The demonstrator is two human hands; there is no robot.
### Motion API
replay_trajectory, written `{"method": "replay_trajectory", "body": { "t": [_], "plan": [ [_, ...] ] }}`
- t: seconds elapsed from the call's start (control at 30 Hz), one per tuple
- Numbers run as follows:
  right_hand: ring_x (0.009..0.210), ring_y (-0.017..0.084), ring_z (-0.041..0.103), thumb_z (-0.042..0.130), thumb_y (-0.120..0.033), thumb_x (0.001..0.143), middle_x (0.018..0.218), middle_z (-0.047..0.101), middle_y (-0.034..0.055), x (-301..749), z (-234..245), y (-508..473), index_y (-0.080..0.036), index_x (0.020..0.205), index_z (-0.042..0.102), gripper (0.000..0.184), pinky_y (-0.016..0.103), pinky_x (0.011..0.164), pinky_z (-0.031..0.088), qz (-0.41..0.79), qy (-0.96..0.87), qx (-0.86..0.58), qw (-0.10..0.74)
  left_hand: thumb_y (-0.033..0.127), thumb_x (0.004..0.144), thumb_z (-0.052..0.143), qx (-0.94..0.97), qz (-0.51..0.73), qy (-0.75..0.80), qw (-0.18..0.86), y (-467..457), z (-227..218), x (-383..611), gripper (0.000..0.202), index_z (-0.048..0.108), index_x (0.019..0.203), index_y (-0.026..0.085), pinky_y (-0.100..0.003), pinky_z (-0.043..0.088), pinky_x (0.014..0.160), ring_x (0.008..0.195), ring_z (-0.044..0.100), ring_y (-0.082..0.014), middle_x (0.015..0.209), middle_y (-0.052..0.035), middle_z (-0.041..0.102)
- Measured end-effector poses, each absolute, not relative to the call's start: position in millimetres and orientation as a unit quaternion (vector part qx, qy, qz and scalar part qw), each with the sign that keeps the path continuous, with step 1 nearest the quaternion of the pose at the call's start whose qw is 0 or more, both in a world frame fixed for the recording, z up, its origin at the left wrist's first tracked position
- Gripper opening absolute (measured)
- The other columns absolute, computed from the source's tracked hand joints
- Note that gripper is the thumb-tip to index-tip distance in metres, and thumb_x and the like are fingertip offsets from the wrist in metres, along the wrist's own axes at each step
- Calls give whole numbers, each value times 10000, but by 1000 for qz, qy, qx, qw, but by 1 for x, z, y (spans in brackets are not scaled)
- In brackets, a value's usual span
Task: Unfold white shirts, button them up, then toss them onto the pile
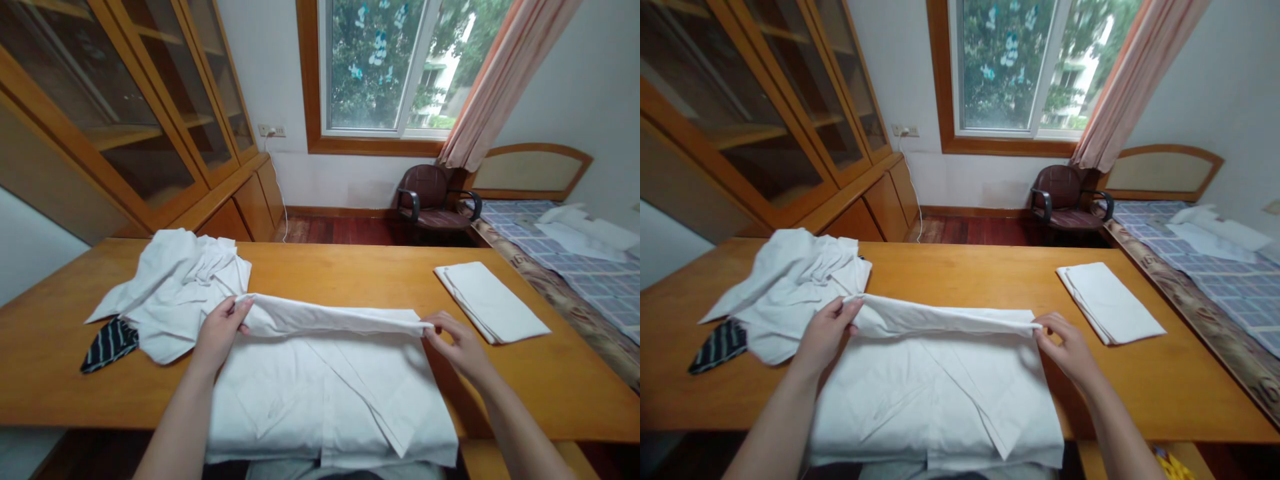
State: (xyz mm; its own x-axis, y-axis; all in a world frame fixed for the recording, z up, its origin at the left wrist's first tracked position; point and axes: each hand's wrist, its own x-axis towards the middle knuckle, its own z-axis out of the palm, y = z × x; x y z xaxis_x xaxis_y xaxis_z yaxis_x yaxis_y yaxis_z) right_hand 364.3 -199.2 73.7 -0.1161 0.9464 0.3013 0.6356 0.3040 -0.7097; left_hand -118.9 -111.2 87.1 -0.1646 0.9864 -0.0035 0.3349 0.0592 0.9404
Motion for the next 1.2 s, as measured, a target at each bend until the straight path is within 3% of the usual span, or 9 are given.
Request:
{"method": "replay_trajectory", "body": {
  "t": [0.1, 0.17, 0.27, 0.37, 0.47, 0.6, 0.77, 0.97, 1.2],
  "plan": [
    [806, 208, 619, 604, -460, 895, 856, 686, 64, 362, 84, -173, -208, 835, 695, 275, 314, 716, 493, 192, -640, -591, 452, 559, 738, 714, 494, 481, 598, 409, -96, 93, -116, 451, 631, 931, 161, -243, 559, 559, 609, 629, -143, 799, -11, 661],
    [743, 192, 609, 609, -504, 878, 851, 680, 57, 357, 84, -151, -195, 902, 690, 321, 304, 677, 487, 194, -570, -630, 491, 513, 769, 698, 476, 530, 568, 413, -83, 92, -111, 454, 613, 1065, 178, -311, 607, 714, 759, 682, -170, 983, -49, 677],
    [656, 162, 603, 608, -537, 849, 1038, 678, 82, 345, 73, -121, -187, 1133, 633, 451, 297, 598, 489, 221, -499, -657, 520, 407, 812, 684, 505, 579, 540, 344, -66, 84, -102, 499, 554, 1258, 225, -407, 516, 1014, 1133, 627, -226, 1287, -103, 596],
    [712, 172, 617, 608, -520, 834, 1184, 616, 122, 333, 57, -109, -186, 1166, 608, 471, 336, 663, 521, 180, -528, -662, 501, 359, 838, 654, 574, 561, 535, 264, -61, 70, -97, 430, 588, 1238, 218, -430, 402, 1133, 1321, 487, -247, 1380, -112, 536],
    [687, 177, 578, 552, -461, 875, 994, 630, 103, 319, 39, -115, -176, 1046, 643, 345, 358, 701, 515, 133, -596, -661, 435, 363, 898, 547, 654, 483, 538, 224, -69, 52, -93, 285, 660, 1091, 187, -436, 429, 1108, 1256, 534, -238, 1281, -105, 597],
    [729, 197, 576, 497, -346, 921, 850, 614, 63, 300, 19, -131, -193, 926, 647, 215, 356, 716, 502, 154, -688, -623, 339, 331, 930, 468, 754, 371, 514, 176, -85, 24, -86, 273, 689, 1013, 193, -484, 407, 1118, 1238, 540, -249, 1215, -93, 643],
    [893, 240, 585, 490, -268, 940, 915, 599, 84, 290, 11, -146, -207, 933, 670, 190, 384, 820, 496, 109, -747, -585, 297, 279, 961, 439, 827, 259, 489, 105, -104, 4, -84, 296, 678, 1120, 210, -501, 426, 1087, 1257, 515, -266, 1265, -91, 631],
    [849, 218, 589, 451, -243, 970, 965, 606, 94, 298, 15, -166, -210, 1075, 685, 259, 352, 755, 513, 107, -783, -563, 244, 269, 973, 440, 840, 209, 497, 62, -137, 6, -89, 313, 645, 1205, 223, -465, 453, 1051, 1201, 536, -255, 1273, -83, 626],
    [1046, 302, 551, 504, -247, 949, 1254, 650, 87, 298, 16, -181, -286, 1266, 646, 350, 492, 919, 476, 35, -807, -553, 207, 261, 966, 456, 844, 145, 515, 30, -145, 17, -81, 316, 643, 1219, 242, -476, 482, 951, 1197, 548, -288, 1294, -91, 625]
  ]
}}
